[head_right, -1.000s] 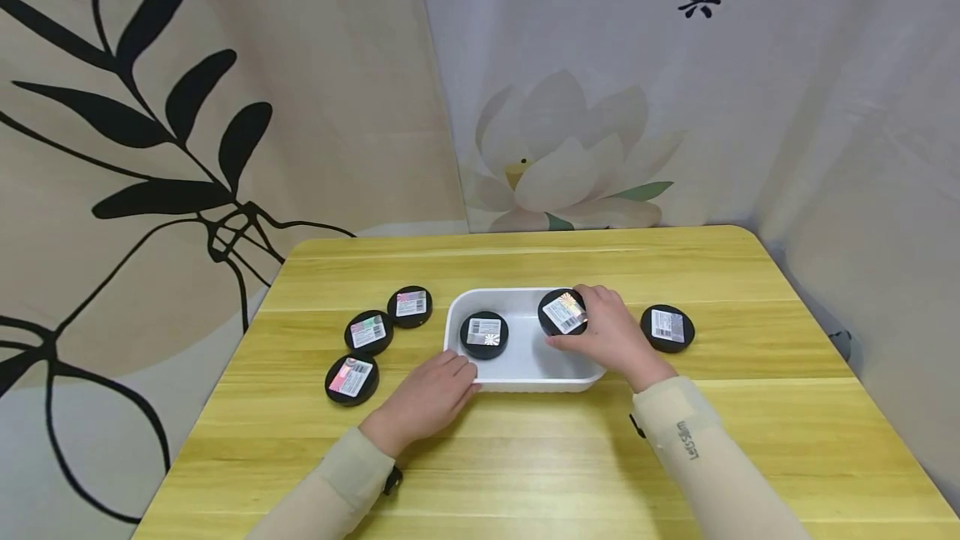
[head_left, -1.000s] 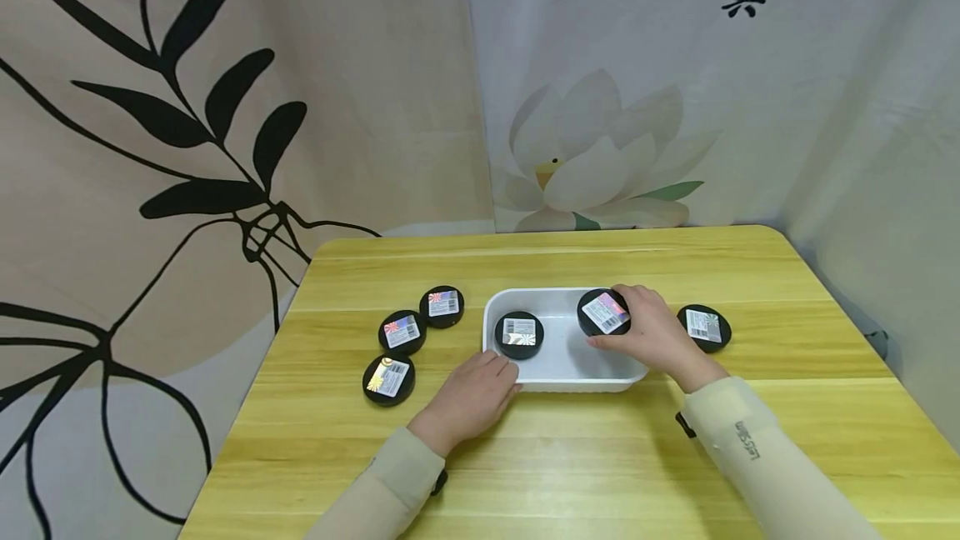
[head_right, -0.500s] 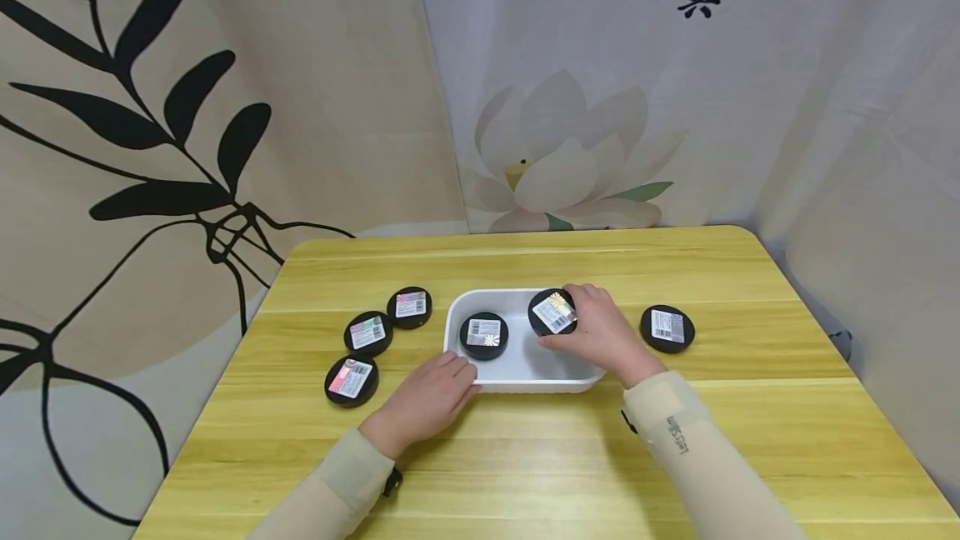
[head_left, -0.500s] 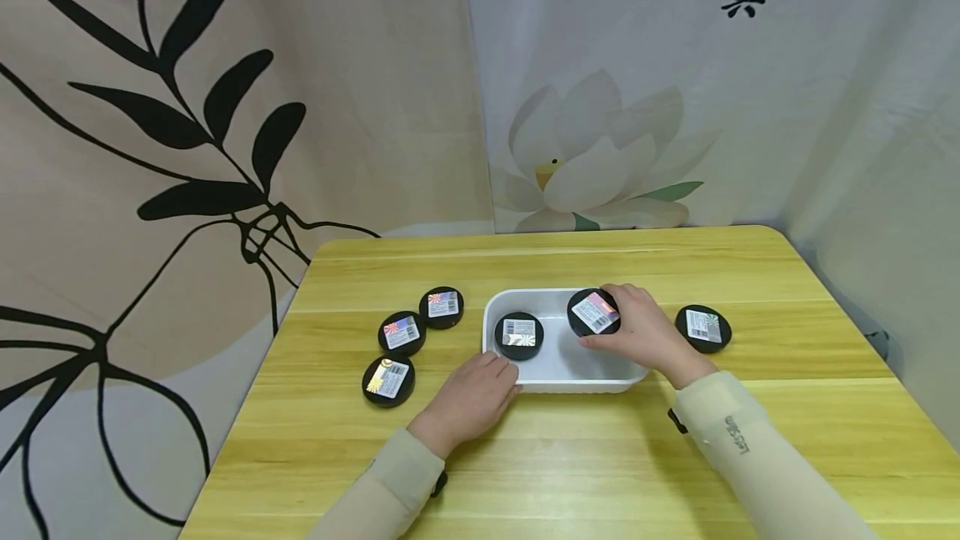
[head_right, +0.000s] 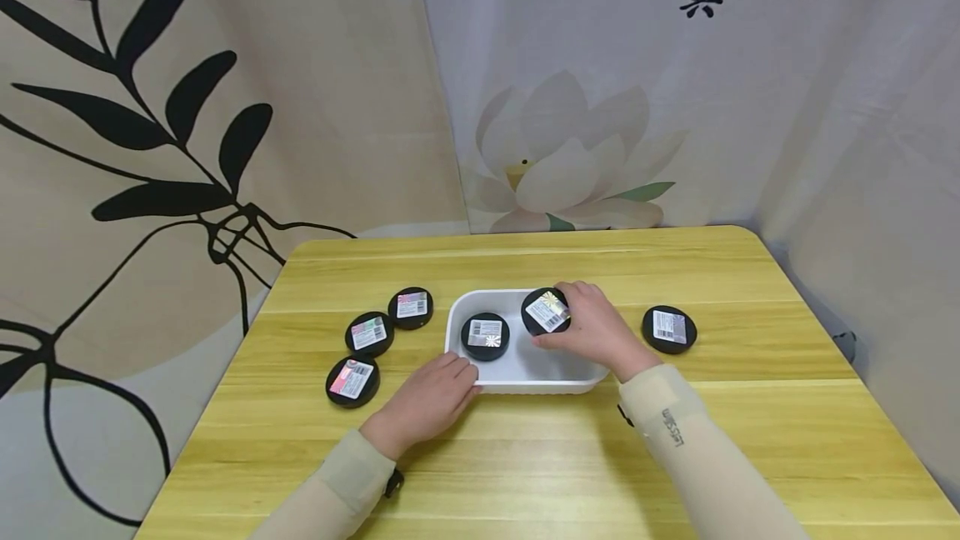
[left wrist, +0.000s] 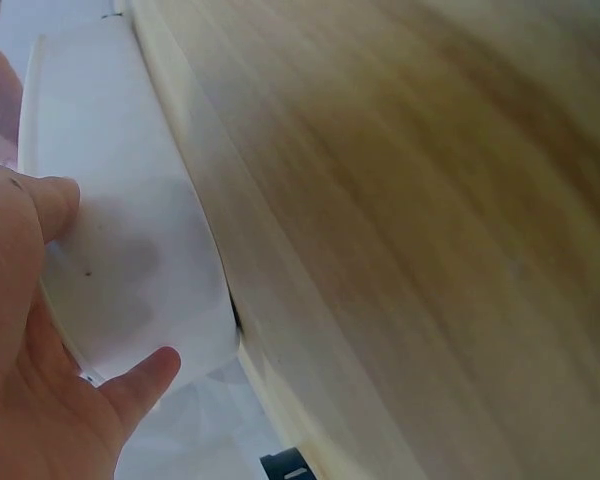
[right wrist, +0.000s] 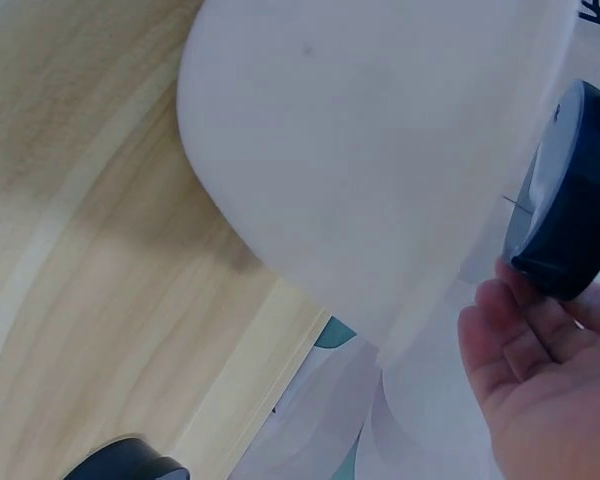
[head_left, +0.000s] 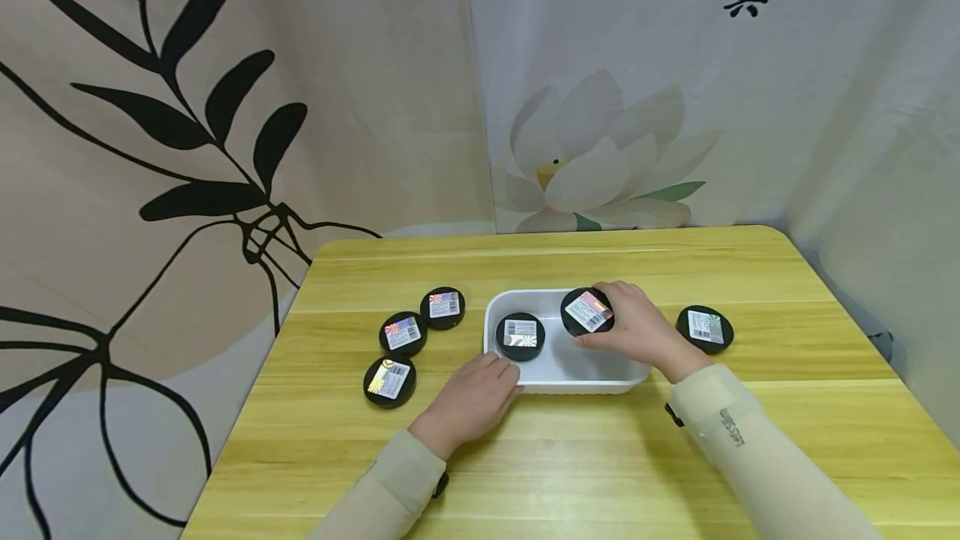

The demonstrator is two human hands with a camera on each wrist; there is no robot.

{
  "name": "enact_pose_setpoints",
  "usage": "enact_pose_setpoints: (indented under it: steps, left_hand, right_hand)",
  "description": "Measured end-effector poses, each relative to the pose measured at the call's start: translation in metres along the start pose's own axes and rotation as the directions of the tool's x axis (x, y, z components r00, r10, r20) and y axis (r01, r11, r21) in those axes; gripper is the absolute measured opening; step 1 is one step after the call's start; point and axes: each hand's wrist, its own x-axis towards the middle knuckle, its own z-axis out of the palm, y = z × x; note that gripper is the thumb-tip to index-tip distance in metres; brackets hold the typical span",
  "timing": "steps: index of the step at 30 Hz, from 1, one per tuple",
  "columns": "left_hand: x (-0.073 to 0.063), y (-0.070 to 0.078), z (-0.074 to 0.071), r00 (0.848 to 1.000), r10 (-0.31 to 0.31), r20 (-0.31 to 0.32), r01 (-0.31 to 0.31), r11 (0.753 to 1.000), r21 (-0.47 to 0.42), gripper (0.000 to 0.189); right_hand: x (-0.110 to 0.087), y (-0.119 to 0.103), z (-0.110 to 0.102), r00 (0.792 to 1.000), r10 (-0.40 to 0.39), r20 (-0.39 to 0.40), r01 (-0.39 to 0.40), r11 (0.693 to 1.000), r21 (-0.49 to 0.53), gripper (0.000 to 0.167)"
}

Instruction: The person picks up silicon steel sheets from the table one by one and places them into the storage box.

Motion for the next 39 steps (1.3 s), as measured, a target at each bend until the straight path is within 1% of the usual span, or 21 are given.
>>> enact_pose_setpoints:
  steps: [8,13,23,33,39]
  left_hand:
    - [0.0,0.0,0.0,1.0,0.001,0.003,-0.001,1.0,-0.001,0.023]
    - [0.0,-0.001,-0.001,1.0,-0.001,0.005,0.001,1.0,-0.005,0.023]
    - [0.0,-0.001,0.001,1.0,0.003,0.006,-0.003,1.0,-0.003,0.023]
    - [0.002,0.001,-0.001,0.999,-0.016,0.042,0.017,1.0,-0.025,0.023]
    - [0.002,0.001,0.0,0.999,-0.023,0.046,0.024,1.0,-0.016,0.024]
  right_hand:
    - [0.005,-0.005,0.0,0.999,-0.025,0.028,0.026,1.0,-0.015,0.101]
    - [0.007,-0.007,0.0,0.999,-0.026,0.042,0.027,0.999,-0.02,0.099]
    - [0.011,-0.008,0.004,0.997,-0.063,0.045,0.065,0.997,-0.031,0.098]
    - [0.015,-0.014,0.004,0.995,-0.08,0.054,0.083,0.995,-0.047,0.098]
    - [0.018,-0.017,0.004,0.994,-0.096,0.056,0.098,0.994,-0.048,0.099]
